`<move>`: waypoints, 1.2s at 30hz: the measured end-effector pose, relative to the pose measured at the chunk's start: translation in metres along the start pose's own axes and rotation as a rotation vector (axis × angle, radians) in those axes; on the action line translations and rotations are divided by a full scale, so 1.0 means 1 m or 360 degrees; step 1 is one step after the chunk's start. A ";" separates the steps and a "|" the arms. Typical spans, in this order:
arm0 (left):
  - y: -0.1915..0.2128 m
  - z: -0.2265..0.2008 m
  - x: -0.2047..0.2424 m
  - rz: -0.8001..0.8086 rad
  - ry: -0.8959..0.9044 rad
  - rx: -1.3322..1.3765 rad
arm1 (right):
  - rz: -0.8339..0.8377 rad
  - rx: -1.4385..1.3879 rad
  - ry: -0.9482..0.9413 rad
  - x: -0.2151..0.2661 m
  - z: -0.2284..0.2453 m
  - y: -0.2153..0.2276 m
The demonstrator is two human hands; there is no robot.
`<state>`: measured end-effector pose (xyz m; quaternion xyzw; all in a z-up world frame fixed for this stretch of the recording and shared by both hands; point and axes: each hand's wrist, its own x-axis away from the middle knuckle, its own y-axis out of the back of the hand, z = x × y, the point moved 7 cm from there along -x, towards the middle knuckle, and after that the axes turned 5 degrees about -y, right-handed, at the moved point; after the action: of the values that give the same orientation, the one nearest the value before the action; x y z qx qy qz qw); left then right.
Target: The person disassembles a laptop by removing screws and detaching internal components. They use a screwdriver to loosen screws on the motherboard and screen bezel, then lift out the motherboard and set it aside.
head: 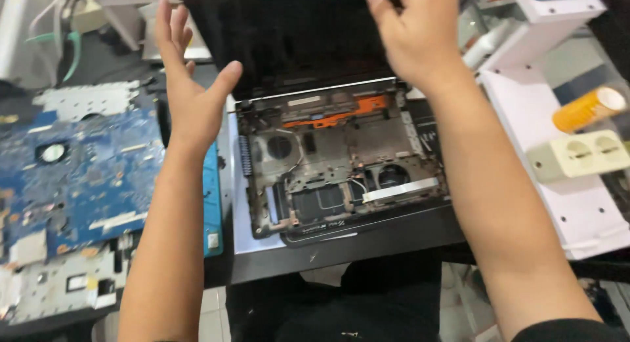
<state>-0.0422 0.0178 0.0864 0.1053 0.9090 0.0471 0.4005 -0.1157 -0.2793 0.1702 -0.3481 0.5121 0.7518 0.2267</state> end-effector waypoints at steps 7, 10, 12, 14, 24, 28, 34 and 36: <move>-0.030 0.085 -0.006 -0.0337 0.0019 0.0461 | -0.0056 -0.0457 -0.0172 -0.011 0.025 0.026; -0.032 0.085 -0.009 -0.0361 -0.0017 0.0522 | -0.0260 -0.0212 0.0090 0.002 0.017 0.047; -0.030 0.092 -0.007 -0.0371 0.0045 0.0478 | -0.0110 -0.0256 -0.0291 0.014 -0.006 0.049; -0.030 0.094 -0.006 -0.0374 0.0115 0.0426 | 0.0061 -0.0309 -0.0676 0.034 -0.034 0.043; -0.034 0.101 -0.008 -0.0467 0.0108 0.0541 | -0.0036 -0.0327 -0.1079 0.084 -0.115 0.018; -0.032 0.112 -0.006 -0.0475 0.0165 0.0545 | -0.0103 -0.0362 -0.1100 0.081 -0.123 0.015; -0.033 0.109 -0.008 -0.0471 0.0097 0.0572 | -0.0091 -0.0386 -0.1132 0.078 -0.133 0.012; -0.033 0.106 -0.008 -0.0469 0.0072 0.0555 | -0.0085 -0.0388 -0.1144 0.078 -0.134 0.012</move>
<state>0.0363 -0.0160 0.0150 0.0380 0.9177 -0.1673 0.3583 -0.1360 -0.4097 0.0871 -0.0997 0.2975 0.8752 0.3683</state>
